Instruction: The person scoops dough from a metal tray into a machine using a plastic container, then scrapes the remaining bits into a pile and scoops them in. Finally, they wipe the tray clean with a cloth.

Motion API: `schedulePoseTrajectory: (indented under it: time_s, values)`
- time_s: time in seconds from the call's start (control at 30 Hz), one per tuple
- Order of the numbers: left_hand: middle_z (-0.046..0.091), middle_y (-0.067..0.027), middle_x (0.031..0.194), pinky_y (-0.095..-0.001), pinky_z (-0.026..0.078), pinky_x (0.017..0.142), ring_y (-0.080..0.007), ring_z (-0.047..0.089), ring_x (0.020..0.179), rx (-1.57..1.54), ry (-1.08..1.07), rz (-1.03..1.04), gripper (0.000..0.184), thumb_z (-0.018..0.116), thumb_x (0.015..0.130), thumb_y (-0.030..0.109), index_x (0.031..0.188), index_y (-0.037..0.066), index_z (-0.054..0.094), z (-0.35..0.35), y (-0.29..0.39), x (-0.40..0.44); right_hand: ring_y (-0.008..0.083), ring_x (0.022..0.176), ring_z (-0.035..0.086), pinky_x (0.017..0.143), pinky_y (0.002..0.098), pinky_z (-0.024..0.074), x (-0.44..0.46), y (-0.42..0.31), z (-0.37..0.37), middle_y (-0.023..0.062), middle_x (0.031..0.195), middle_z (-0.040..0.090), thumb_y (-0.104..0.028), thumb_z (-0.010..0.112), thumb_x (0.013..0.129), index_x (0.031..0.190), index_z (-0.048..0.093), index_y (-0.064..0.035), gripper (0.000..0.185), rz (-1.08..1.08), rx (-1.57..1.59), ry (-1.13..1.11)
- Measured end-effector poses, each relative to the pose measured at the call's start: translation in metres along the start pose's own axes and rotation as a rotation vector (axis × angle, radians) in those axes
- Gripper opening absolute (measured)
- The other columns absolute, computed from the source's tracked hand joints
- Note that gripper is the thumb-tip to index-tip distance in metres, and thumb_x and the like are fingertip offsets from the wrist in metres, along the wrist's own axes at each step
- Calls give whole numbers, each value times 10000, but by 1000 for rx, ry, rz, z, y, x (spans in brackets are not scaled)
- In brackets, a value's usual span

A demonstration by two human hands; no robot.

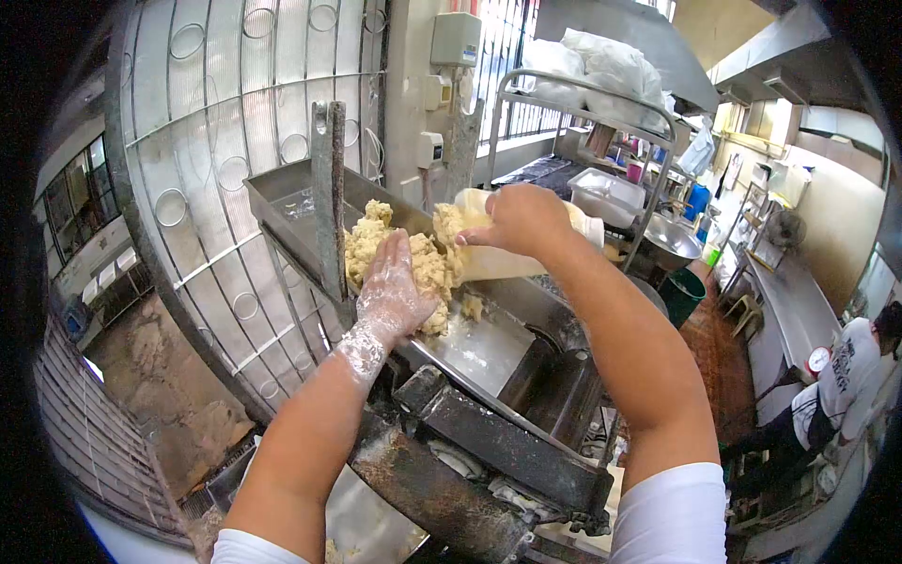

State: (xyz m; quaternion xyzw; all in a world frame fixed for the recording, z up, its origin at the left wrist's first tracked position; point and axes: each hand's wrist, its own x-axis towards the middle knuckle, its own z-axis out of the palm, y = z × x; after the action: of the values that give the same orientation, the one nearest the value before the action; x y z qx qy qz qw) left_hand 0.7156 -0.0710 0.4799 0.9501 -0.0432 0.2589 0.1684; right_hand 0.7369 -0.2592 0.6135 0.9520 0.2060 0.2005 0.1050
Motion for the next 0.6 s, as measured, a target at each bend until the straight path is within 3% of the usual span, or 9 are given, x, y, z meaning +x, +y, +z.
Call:
schedulePoseTrajectory:
  time_s: [0.2, 0.27, 0.3, 0.53, 0.6]
  values:
    - [122, -220, 1534, -357, 165, 1165, -338, 163, 1421, -71, 111, -16, 996, 660, 727, 261, 1466, -47, 67, 4, -4, 2, 318, 742, 649, 654, 436, 504, 22, -32, -4, 129, 770, 662, -700, 604, 704, 822, 706, -98, 621, -228, -27, 152]
    - [108, -216, 1539, -350, 171, 1164, -336, 159, 1422, -63, 82, -96, 982, 639, 728, 224, 1470, -39, 53, 2, -2, 3, 313, 756, 653, 661, 437, 508, 26, -43, -8, 121, 793, 669, -680, 622, 704, 838, 706, -106, 596, -237, -64, 89]
    - [93, -217, 1542, -352, 112, 1173, -333, 117, 1432, -105, 14, -129, 952, 614, 755, 249, 1469, -42, 55, -5, 1, 1, 309, 769, 657, 669, 438, 511, 27, -44, -8, 112, 817, 676, -660, 640, 705, 853, 705, -113, 571, -258, -102, 25]
    - [109, -218, 1542, -424, 142, 1160, -335, 128, 1431, 88, -60, -82, 953, 609, 778, 367, 1479, -12, 86, -2, 2, 4, 300, 809, 665, 698, 429, 519, 8, -38, -10, 105, 843, 685, -624, 668, 704, 893, 705, -118, 541, -164, -85, -38]
    - [137, -212, 1538, -453, 158, 1150, -336, 141, 1427, 160, -80, -83, 955, 604, 793, 455, 1478, -2, 120, 0, 2, 6, 275, 851, 674, 746, 401, 530, 0, -35, -12, 101, 869, 699, -519, 727, 708, 871, 719, -100, 450, -190, -52, -13]
